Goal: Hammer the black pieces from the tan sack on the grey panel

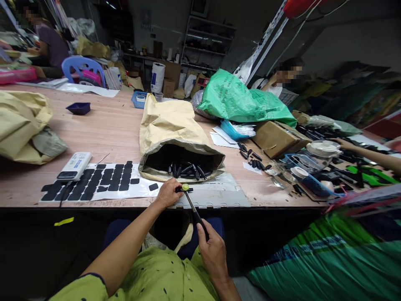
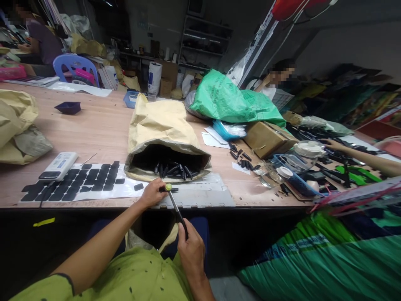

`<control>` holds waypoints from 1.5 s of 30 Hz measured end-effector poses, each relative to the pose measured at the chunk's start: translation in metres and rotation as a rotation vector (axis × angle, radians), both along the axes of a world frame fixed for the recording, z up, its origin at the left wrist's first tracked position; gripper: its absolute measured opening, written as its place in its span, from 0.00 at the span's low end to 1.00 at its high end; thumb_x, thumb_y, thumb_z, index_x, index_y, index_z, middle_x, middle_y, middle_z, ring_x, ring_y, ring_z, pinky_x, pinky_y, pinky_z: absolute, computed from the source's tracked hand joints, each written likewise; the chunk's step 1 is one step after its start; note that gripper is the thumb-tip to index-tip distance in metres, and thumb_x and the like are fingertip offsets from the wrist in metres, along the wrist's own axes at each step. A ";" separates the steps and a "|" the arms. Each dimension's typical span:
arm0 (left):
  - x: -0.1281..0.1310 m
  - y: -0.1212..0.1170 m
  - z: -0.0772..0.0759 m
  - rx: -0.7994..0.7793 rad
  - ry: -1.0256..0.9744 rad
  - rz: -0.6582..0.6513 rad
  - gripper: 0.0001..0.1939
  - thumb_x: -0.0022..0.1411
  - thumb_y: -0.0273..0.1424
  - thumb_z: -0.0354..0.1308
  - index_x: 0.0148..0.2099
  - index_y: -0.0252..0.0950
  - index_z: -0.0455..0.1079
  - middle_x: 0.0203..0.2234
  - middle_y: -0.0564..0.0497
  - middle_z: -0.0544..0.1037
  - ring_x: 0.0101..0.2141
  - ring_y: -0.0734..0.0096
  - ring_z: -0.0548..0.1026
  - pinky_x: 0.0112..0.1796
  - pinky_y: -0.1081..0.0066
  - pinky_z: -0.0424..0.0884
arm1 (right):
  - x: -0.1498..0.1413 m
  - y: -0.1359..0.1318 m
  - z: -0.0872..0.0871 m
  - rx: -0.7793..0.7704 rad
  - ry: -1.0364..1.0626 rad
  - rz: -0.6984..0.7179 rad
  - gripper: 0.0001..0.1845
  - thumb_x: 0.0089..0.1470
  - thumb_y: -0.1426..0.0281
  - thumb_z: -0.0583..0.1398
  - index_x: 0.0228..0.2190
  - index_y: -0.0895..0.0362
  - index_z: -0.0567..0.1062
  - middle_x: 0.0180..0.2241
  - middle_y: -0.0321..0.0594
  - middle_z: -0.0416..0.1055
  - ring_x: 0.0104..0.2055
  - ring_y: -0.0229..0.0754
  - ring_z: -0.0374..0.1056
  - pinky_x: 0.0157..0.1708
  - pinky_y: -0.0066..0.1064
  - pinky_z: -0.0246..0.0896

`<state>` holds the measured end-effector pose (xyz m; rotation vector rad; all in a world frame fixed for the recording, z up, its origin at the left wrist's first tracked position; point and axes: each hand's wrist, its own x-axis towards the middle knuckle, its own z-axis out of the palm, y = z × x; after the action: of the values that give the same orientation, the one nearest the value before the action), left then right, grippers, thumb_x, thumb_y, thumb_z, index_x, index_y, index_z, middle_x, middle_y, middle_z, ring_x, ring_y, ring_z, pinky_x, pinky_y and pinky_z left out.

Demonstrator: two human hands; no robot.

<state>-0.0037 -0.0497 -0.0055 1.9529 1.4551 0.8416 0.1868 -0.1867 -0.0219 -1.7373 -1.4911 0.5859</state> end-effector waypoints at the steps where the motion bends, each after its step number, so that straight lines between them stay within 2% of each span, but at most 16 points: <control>1: 0.000 0.000 0.000 0.002 -0.004 0.000 0.05 0.52 0.25 0.63 0.34 0.38 0.76 0.29 0.53 0.70 0.34 0.70 0.69 0.37 0.71 0.65 | 0.000 0.000 0.000 -0.013 -0.003 0.000 0.22 0.56 0.54 0.57 0.42 0.55 0.81 0.43 0.47 0.78 0.45 0.53 0.74 0.45 0.39 0.68; 4: 0.000 0.000 -0.002 0.017 -0.005 -0.002 0.06 0.52 0.26 0.63 0.36 0.37 0.76 0.30 0.52 0.70 0.34 0.69 0.69 0.37 0.70 0.65 | 0.005 -0.001 -0.001 -0.021 0.040 -0.025 0.23 0.55 0.52 0.58 0.41 0.55 0.81 0.42 0.47 0.78 0.44 0.52 0.74 0.45 0.37 0.68; 7: 0.000 0.000 -0.005 0.041 0.018 0.008 0.08 0.52 0.26 0.63 0.37 0.37 0.75 0.30 0.52 0.70 0.34 0.69 0.69 0.36 0.70 0.65 | 0.011 -0.003 -0.005 -0.064 0.178 -0.102 0.25 0.53 0.50 0.59 0.40 0.56 0.80 0.33 0.45 0.79 0.35 0.49 0.74 0.33 0.33 0.69; 9: 0.000 0.000 -0.005 0.059 0.031 0.014 0.08 0.51 0.27 0.63 0.37 0.36 0.75 0.30 0.52 0.70 0.33 0.69 0.69 0.36 0.70 0.65 | 0.015 -0.002 -0.013 -0.136 0.332 -0.150 0.26 0.51 0.48 0.60 0.37 0.57 0.79 0.24 0.40 0.75 0.24 0.42 0.69 0.21 0.29 0.63; 11: 0.000 -0.001 -0.005 0.066 0.040 0.010 0.08 0.52 0.27 0.63 0.37 0.36 0.74 0.29 0.53 0.70 0.33 0.70 0.69 0.36 0.70 0.65 | 0.019 -0.001 -0.023 -0.218 0.524 -0.184 0.28 0.49 0.45 0.60 0.36 0.57 0.77 0.20 0.34 0.69 0.17 0.35 0.60 0.14 0.26 0.53; 13: 0.000 -0.002 -0.004 0.059 0.046 0.004 0.07 0.52 0.28 0.63 0.37 0.36 0.74 0.28 0.53 0.69 0.32 0.70 0.68 0.36 0.70 0.65 | 0.023 0.002 -0.032 -0.280 0.709 -0.205 0.31 0.47 0.43 0.60 0.37 0.57 0.75 0.18 0.30 0.65 0.14 0.31 0.54 0.11 0.23 0.47; 16: 0.000 -0.001 -0.001 0.046 0.049 -0.008 0.06 0.53 0.29 0.63 0.36 0.36 0.75 0.29 0.53 0.70 0.33 0.70 0.68 0.36 0.71 0.65 | 0.029 0.006 -0.039 -0.317 0.855 -0.184 0.33 0.44 0.42 0.62 0.37 0.58 0.73 0.17 0.28 0.63 0.13 0.30 0.53 0.10 0.22 0.47; 21: -0.003 -0.007 0.008 0.054 0.059 -0.085 0.06 0.55 0.32 0.63 0.37 0.37 0.76 0.30 0.51 0.71 0.35 0.67 0.69 0.39 0.68 0.64 | 0.034 0.009 -0.037 -0.344 0.928 -0.136 0.32 0.43 0.43 0.64 0.36 0.58 0.73 0.17 0.28 0.63 0.13 0.29 0.53 0.09 0.21 0.46; 25: -0.008 -0.037 0.011 0.094 0.039 -0.189 0.06 0.55 0.33 0.64 0.36 0.39 0.76 0.38 0.50 0.73 0.41 0.64 0.69 0.44 0.64 0.64 | 0.033 0.010 -0.037 -0.351 0.936 -0.135 0.32 0.42 0.43 0.64 0.34 0.59 0.73 0.16 0.28 0.63 0.12 0.29 0.53 0.09 0.21 0.46; 29: -0.013 -0.076 0.001 0.163 0.112 -0.200 0.08 0.53 0.33 0.65 0.38 0.41 0.75 0.52 0.48 0.67 0.52 0.56 0.64 0.52 0.57 0.61 | 0.032 0.011 -0.040 -0.338 0.934 -0.127 0.32 0.42 0.42 0.64 0.33 0.58 0.73 0.16 0.28 0.63 0.12 0.29 0.52 0.09 0.21 0.46; 32: -0.013 -0.095 -0.012 0.210 0.202 -0.194 0.09 0.53 0.31 0.65 0.39 0.41 0.74 0.59 0.46 0.61 0.57 0.50 0.58 0.56 0.51 0.57 | 0.032 0.011 -0.041 -0.333 0.932 -0.123 0.32 0.42 0.42 0.64 0.33 0.58 0.73 0.16 0.28 0.62 0.12 0.29 0.52 0.09 0.21 0.46; 36: -0.011 -0.101 -0.022 0.285 0.278 -0.198 0.13 0.51 0.30 0.66 0.41 0.40 0.73 0.63 0.45 0.55 0.60 0.47 0.55 0.58 0.47 0.56 | 0.033 0.010 -0.042 -0.340 0.930 -0.122 0.32 0.42 0.42 0.64 0.33 0.58 0.73 0.16 0.28 0.62 0.12 0.28 0.52 0.09 0.21 0.46; 45: -0.009 -0.100 -0.024 0.368 0.272 -0.131 0.06 0.55 0.28 0.61 0.37 0.38 0.73 0.60 0.46 0.63 0.57 0.51 0.61 0.56 0.51 0.60 | 0.032 0.011 -0.040 -0.340 0.909 -0.120 0.32 0.43 0.41 0.62 0.32 0.58 0.73 0.16 0.28 0.62 0.12 0.28 0.52 0.09 0.21 0.45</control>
<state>-0.0123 -0.1492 -0.0297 2.4914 1.3717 0.8576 0.2186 -0.1754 -0.0621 -1.4458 -0.6629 1.3904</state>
